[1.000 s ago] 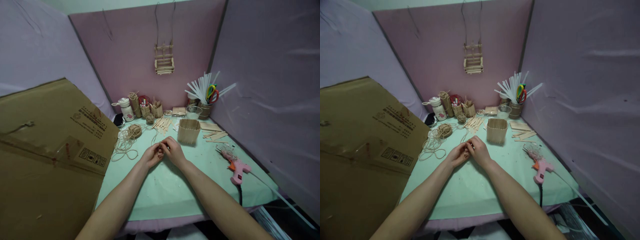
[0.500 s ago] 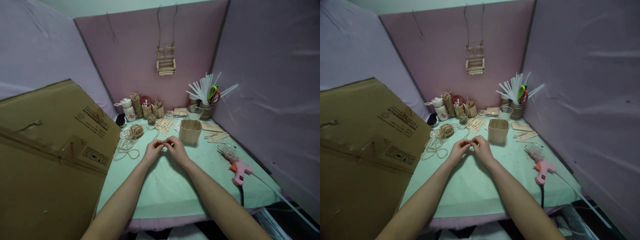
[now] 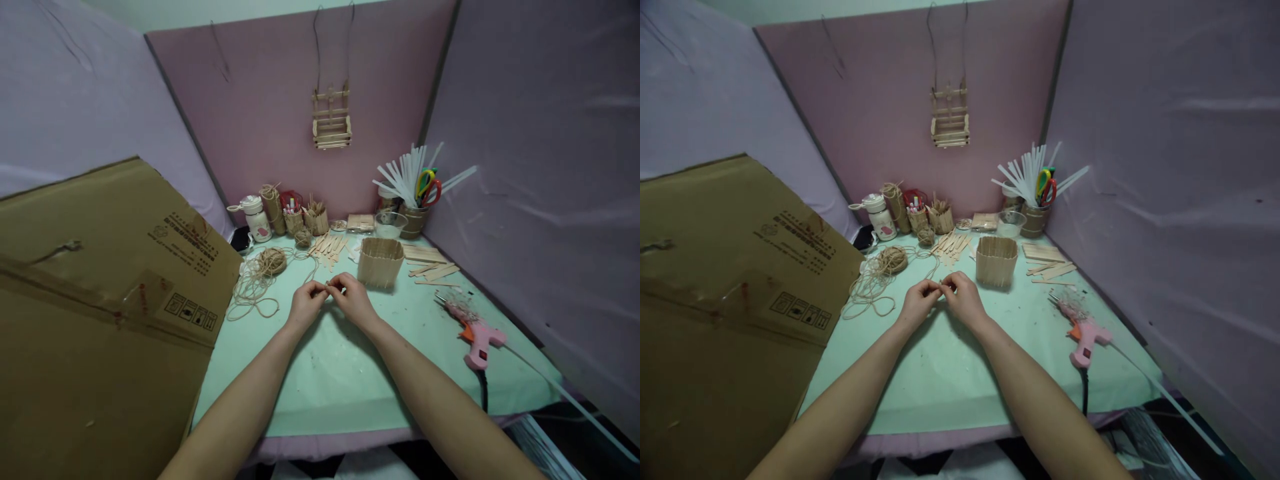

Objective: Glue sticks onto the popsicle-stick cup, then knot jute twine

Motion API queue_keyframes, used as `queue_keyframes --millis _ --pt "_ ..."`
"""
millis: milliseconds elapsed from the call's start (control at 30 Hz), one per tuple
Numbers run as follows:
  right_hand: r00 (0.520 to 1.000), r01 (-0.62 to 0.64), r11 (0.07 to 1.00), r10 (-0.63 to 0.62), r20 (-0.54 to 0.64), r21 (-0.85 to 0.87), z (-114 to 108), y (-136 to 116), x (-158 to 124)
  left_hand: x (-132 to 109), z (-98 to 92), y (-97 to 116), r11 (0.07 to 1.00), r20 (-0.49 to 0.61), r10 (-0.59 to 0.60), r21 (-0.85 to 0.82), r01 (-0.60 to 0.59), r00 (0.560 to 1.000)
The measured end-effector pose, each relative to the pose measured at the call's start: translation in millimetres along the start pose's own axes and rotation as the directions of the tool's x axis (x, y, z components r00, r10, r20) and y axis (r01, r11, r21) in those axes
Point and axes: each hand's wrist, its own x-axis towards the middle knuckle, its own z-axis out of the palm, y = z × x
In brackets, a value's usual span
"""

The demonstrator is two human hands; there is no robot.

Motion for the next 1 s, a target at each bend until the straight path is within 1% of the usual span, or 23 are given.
queue_keyframes --millis 133,200,267,367,500,600,700,800,1000 --pt "0.990 -0.123 0.992 0.124 -0.061 0.019 0.1 2.8 2.1 -1.9 4.1 0.8 1.000 0.012 -0.004 0.023 0.004 1.000" --pt "0.973 -0.191 0.981 0.195 -0.120 0.038 -0.2 6.9 3.9 -4.4 7.0 2.7 0.999 0.034 -0.030 0.025 0.029 0.999" --pt "0.949 -0.242 0.968 0.250 -0.190 0.066 -0.5 11.9 6.1 -7.5 10.0 5.2 0.998 0.084 -0.057 0.020 0.055 0.995" --pt "0.919 -0.282 0.955 0.297 -0.257 0.098 -0.3 18.2 9.5 -11.1 13.5 9.0 0.996 0.150 -0.093 0.000 0.094 0.984" --pt "0.902 -0.306 0.940 0.337 -0.271 0.150 -1.5 20.1 12.3 -12.2 14.0 13.3 0.988 0.149 -0.133 -0.057 0.143 0.980" --pt "0.922 -0.272 0.940 0.316 -0.225 0.204 -5.6 18.4 12.7 -11.8 11.8 14.1 0.982 0.118 -0.159 -0.080 0.169 0.980" --pt "0.943 -0.281 0.921 0.318 -0.103 0.271 -8.3 17.0 12.0 -9.3 9.3 10.2 0.982 0.063 -0.161 -0.090 0.167 0.985" --pt "0.948 -0.305 0.900 0.318 0.010 0.312 -6.4 16.3 10.5 -5.3 7.1 3.7 0.983 0.011 -0.143 -0.111 0.143 0.990" --pt "0.957 -0.288 0.897 0.262 0.120 0.337 -0.8 12.2 7.0 -0.6 4.4 -3.5 0.990 -0.035 -0.105 -0.099 0.101 0.994"
